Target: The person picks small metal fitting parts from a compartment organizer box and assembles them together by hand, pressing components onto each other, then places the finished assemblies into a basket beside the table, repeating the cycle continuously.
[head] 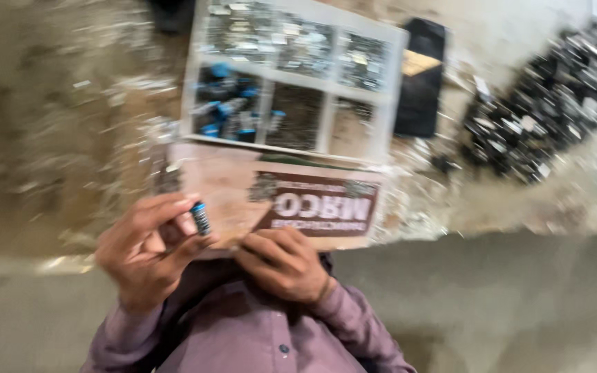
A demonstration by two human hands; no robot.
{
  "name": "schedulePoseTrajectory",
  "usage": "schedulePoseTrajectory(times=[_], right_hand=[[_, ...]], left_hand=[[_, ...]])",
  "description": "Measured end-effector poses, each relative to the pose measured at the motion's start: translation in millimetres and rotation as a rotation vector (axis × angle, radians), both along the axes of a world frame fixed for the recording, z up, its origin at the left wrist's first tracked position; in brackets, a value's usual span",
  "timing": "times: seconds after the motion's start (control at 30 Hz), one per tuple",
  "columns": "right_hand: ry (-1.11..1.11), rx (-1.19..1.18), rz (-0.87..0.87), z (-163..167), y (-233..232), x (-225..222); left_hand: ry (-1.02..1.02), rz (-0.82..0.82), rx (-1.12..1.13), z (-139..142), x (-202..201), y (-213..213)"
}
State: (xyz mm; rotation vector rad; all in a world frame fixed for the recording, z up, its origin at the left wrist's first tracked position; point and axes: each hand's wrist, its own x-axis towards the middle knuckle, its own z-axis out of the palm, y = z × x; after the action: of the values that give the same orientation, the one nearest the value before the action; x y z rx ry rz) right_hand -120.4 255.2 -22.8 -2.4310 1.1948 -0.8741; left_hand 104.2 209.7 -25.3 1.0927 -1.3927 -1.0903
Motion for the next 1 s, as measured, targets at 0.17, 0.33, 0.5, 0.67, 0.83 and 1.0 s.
schedulePoseTrajectory(times=[0.17, 0.33, 0.5, 0.67, 0.83, 1.0], right_hand=[[-0.049, 0.061, -0.169, -5, -5, 31], [-0.043, 0.111, -0.188, -5, -27, 63], [-0.263, 0.123, -0.158, -2, -56, 79], [-1.053, 0.904, -0.08, 9, -47, 47], [-0.835, 0.515, -0.419, 23, -23, 15], [-0.998, 0.482, -0.325, 37, 1, 10]], left_hand=[[0.005, -0.041, 0.002, 7, -11, -3], [0.027, 0.015, -0.103, 18, 2, -11], [-0.073, 0.135, -0.213, 19, 23, -14], [-0.018, 0.062, -0.141, 24, 26, -9], [-0.078, -0.062, -0.11, 32, 2, -7], [0.02, -0.225, -0.137, 32, -22, -12]])
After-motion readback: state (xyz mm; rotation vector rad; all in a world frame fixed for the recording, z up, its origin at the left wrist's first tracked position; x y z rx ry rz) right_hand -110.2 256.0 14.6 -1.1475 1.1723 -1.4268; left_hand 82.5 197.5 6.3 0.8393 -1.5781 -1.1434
